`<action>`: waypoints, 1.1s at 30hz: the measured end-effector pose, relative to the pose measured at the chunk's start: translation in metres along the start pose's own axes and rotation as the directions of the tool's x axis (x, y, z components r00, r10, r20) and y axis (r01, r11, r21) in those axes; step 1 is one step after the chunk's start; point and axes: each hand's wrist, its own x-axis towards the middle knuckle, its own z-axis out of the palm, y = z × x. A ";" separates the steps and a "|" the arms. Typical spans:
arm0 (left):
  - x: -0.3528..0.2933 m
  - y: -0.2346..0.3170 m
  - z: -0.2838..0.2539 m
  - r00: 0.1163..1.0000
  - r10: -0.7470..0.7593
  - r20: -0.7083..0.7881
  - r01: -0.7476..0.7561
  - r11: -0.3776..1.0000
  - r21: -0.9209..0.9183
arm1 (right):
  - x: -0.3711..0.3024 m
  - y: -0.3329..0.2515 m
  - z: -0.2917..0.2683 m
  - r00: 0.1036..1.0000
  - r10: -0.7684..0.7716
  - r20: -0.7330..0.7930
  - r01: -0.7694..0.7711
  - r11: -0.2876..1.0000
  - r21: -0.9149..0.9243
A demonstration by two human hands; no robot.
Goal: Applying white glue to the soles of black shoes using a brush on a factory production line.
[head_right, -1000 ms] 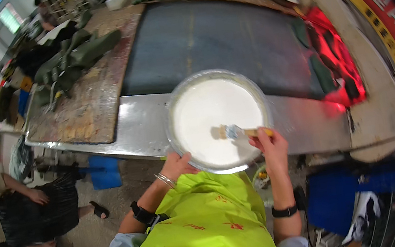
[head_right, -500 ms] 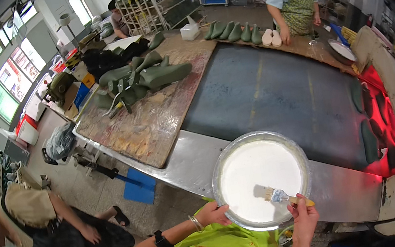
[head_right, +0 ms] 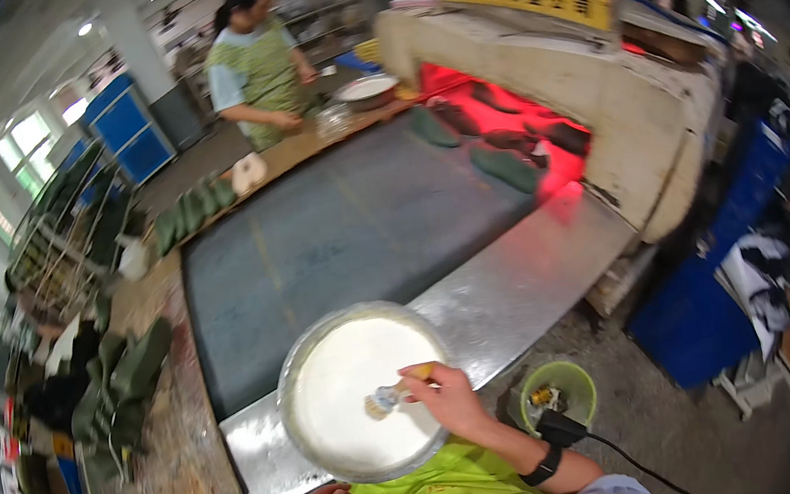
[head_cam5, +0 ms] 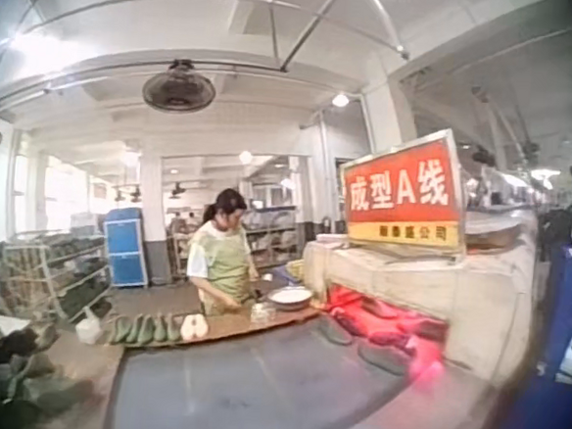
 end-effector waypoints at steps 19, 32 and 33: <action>0.064 0.121 0.112 0.896 0.418 0.151 -0.438 0.889 0.134 | -0.011 -0.002 -0.001 0.979 -0.202 -0.015 0.202 0.979 0.032; 0.022 0.126 0.122 0.890 0.447 0.088 -0.453 0.849 0.274 | -0.010 0.005 0.017 0.932 -0.314 -0.179 0.300 0.948 -0.105; 0.022 0.123 0.118 0.889 0.452 0.071 -0.454 0.852 0.259 | -0.010 0.006 0.019 0.934 -0.319 -0.158 0.298 0.944 -0.142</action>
